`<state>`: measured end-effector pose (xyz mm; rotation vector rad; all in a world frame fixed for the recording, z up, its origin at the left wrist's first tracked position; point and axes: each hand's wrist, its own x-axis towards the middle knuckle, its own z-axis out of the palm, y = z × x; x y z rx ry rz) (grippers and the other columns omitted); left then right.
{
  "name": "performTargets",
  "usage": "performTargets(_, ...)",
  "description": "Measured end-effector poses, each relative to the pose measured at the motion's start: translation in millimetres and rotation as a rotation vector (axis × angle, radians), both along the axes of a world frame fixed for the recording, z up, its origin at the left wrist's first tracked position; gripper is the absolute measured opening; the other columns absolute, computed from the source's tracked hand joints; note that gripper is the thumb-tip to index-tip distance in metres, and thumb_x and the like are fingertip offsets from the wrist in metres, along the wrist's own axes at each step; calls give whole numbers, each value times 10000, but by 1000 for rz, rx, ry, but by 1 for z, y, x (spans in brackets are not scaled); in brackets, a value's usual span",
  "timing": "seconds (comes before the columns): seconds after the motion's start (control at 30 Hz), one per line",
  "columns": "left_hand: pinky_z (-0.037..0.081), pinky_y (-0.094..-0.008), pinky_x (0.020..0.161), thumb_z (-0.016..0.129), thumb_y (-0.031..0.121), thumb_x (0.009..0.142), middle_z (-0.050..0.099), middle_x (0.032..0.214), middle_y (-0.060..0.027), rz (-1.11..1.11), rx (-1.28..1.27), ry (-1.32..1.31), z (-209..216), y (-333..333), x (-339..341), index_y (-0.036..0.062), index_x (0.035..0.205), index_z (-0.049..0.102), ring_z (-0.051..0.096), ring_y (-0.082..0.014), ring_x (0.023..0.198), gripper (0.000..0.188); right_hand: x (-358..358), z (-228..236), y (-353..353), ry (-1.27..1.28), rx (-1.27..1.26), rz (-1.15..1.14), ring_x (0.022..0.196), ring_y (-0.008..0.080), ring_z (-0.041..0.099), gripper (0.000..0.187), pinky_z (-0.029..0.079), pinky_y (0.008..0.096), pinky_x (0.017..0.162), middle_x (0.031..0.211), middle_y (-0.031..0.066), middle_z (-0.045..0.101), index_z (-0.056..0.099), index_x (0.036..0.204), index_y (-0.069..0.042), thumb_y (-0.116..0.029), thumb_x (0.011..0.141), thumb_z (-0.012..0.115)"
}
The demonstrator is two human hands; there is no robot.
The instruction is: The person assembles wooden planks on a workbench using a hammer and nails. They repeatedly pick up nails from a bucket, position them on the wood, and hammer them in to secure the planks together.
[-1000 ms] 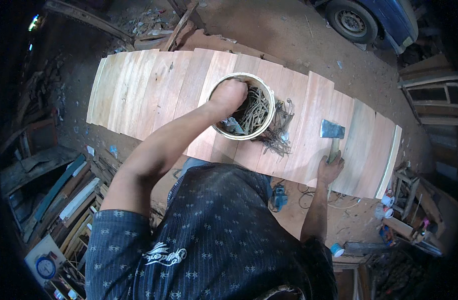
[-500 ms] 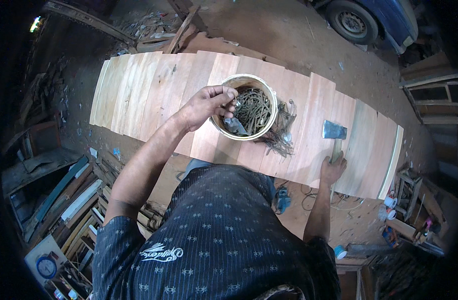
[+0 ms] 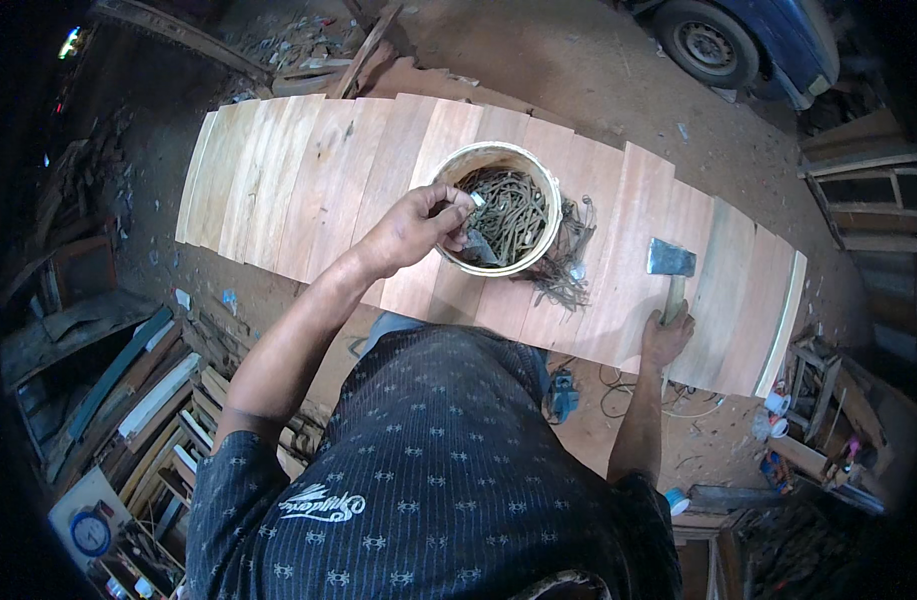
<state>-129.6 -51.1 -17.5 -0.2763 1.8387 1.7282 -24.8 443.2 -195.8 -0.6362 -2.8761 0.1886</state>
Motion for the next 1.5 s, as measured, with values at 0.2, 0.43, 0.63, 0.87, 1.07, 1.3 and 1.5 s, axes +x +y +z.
performTargets(0.2, 562, -276, 842, 587, 238, 1074, 695, 960, -22, -2, -90, 34, 10, -8, -7, -7, 1234, 665, 659, -106, 863, 303, 2, -7, 5, 11, 13, 16, 1133, 423, 566, 651, 485, 530, 976, 1202, 236, 592, 556, 1393, -13, -230, 801, 715)
performTargets(0.43, 564, -304, 874, 568, 254, 1082, 689, 946, -36, 4, -132, 80, 9, 0, -23, -6, 1186, 633, 678, -130, 907, 287, 3, -9, 6, 2, 23, 12, 1135, 429, 569, 657, 491, 535, 967, 1200, 232, 587, 552, 1395, -28, -226, 793, 728)
performTargets(0.63, 577, -371, 854, 577, 175, 1047, 728, 978, -167, -195, -489, 264, -2, 29, -38, -32, 1142, 661, 722, -222, 924, 243, 0, -1, 1, 21, 27, 33, 1138, 433, 567, 652, 487, 541, 965, 1192, 232, 586, 551, 1388, -30, -217, 790, 729)
performTargets(0.87, 628, -436, 816, 592, 47, 925, 758, 981, -208, -487, -1121, 515, -55, 79, -68, 18, 980, 747, 763, -337, 909, 166, 1, 0, -2, 5, 14, -1, 1127, 439, 566, 664, 481, 541, 966, 1181, 242, 597, 548, 1401, -26, -229, 795, 729)
performTargets(1.07, 621, -406, 857, 582, 70, 949, 760, 1074, -172, -687, -1286, 474, -62, 82, -78, 59, 1020, 777, 756, -293, 997, 207, -1, 2, -3, 11, 29, 3, 1117, 438, 575, 642, 482, 543, 971, 1200, 249, 608, 574, 1383, -36, -219, 785, 719)
performTargets(1.3, 606, -406, 901, 602, 28, 928, 751, 1129, -176, -801, -1293, 453, -63, 77, -86, 47, 1048, 774, 740, -296, 1055, 210, -1, -8, 3, 92, 69, 21, 1085, 439, 597, 624, 492, 540, 962, 1151, 253, 635, 585, 1355, -14, -184, 765, 696)
performTargets(1.5, 610, -414, 878, 597, 36, 926, 756, 1093, -187, -760, -1274, 477, -68, 79, -87, 41, 1026, 776, 749, -309, 1019, 205, -1, -9, 5, 92, 105, 16, 1066, 429, 602, 617, 492, 534, 956, 1142, 242, 634, 593, 1343, -13, -171, 755, 702)
